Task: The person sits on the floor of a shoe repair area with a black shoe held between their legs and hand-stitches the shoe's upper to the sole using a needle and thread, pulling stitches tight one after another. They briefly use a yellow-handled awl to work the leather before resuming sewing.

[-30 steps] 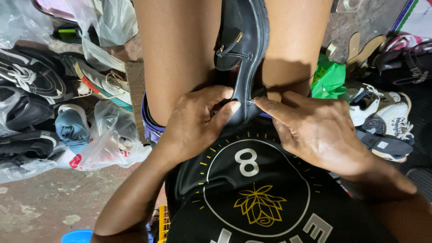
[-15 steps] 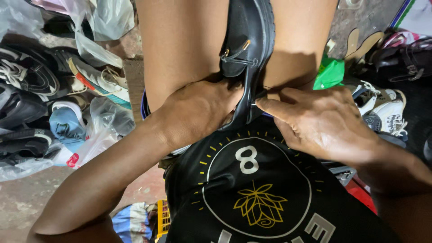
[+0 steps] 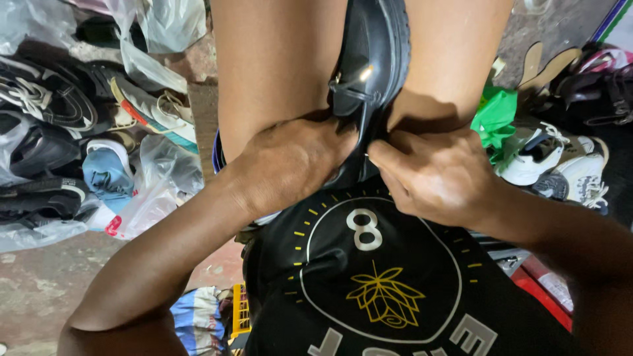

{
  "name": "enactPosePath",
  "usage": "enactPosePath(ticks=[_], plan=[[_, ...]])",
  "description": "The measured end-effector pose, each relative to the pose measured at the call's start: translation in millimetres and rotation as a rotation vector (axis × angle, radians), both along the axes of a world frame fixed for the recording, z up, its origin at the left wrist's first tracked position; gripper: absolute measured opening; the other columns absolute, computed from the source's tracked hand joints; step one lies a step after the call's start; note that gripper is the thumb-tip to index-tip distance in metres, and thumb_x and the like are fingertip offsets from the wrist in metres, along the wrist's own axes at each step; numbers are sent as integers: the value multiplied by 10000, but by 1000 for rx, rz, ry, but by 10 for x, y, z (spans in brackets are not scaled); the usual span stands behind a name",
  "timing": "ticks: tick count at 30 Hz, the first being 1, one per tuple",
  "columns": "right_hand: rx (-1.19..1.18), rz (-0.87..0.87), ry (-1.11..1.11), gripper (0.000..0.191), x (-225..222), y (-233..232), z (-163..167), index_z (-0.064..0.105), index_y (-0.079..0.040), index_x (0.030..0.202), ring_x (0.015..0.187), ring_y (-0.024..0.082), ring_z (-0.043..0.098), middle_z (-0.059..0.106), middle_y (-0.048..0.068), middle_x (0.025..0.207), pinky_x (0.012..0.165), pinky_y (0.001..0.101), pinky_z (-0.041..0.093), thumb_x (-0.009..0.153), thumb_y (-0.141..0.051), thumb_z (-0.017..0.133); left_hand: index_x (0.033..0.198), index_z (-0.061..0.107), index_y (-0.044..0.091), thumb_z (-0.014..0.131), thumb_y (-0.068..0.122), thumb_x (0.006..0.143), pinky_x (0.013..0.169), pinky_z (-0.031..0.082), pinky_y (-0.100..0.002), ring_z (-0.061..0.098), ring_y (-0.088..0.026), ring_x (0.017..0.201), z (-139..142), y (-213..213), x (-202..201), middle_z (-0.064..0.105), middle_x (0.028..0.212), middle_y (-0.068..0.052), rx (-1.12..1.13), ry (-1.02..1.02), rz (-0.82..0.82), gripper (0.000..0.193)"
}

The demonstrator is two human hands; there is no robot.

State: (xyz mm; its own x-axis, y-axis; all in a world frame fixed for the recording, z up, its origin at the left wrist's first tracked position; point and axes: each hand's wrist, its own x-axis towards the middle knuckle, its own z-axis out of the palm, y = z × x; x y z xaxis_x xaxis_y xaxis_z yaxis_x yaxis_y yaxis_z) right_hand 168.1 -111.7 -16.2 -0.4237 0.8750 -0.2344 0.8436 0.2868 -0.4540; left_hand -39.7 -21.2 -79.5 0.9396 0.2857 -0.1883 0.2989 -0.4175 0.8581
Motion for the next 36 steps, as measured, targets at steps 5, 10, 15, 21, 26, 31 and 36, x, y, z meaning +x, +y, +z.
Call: enactPosePath(ticks=[5, 10, 15, 21, 26, 31, 36], plan=[[-52, -81, 40, 106, 50, -72, -39, 659, -81, 928, 590, 255, 639, 660, 74, 748, 516, 397, 497, 896, -130, 747, 1078, 617, 41, 655, 106, 854, 734, 546, -478, 669, -380, 924, 60, -78, -16, 677, 1007, -151, -26, 2, 97, 236], [-175, -161, 202, 127, 183, -21, -55, 641, -85, 873, 678, 252, 677, 692, 60, 780, 605, 382, 522, 922, -139, 745, 951, 651, 9, 764, 112, 904, 753, 560, -426, 692, -338, 847, 203, -305, -355, 667, 911, -148, -78, -120, 493, 160], [-308, -249, 247, 85, 315, -4, -8, 682, -75, 913, 661, 215, 685, 713, 59, 815, 601, 352, 538, 911, -137, 740, 1001, 664, 28, 669, 67, 1070, 672, 535, -295, 657, -118, 737, 253, -324, -962, 681, 893, -47, -499, 58, 1182, 79], [-414, -232, 226, 95, 455, -21, -76, 712, -82, 900, 613, 173, 692, 737, 35, 809, 540, 326, 523, 895, -170, 749, 961, 644, 17, 799, 46, 1019, 747, 547, -341, 694, -223, 847, 454, -248, -1061, 696, 1038, -120, 257, 318, 908, 168], [-430, -281, 245, 122, 443, 3, -91, 711, -81, 928, 640, 191, 695, 729, 38, 803, 566, 332, 522, 880, -184, 752, 1121, 646, 62, 736, 98, 912, 638, 540, -339, 670, -207, 811, 581, -259, -493, 617, 1288, -105, 165, 253, 972, 231], [-393, -229, 251, 126, 422, 16, -110, 710, -77, 937, 679, 218, 693, 727, 46, 825, 595, 344, 521, 877, -177, 759, 1147, 707, 101, 729, 125, 908, 805, 579, -365, 697, -254, 993, 363, -395, -143, 649, 1267, -87, 184, -35, 424, 242], [-419, -252, 257, 115, 429, 12, -120, 721, -87, 935, 651, 207, 701, 733, 36, 805, 583, 346, 524, 863, -164, 765, 1024, 680, 104, 729, 186, 1007, 825, 565, -321, 706, -216, 948, 254, -472, -241, 699, 1090, -74, -142, -157, 557, 96]])
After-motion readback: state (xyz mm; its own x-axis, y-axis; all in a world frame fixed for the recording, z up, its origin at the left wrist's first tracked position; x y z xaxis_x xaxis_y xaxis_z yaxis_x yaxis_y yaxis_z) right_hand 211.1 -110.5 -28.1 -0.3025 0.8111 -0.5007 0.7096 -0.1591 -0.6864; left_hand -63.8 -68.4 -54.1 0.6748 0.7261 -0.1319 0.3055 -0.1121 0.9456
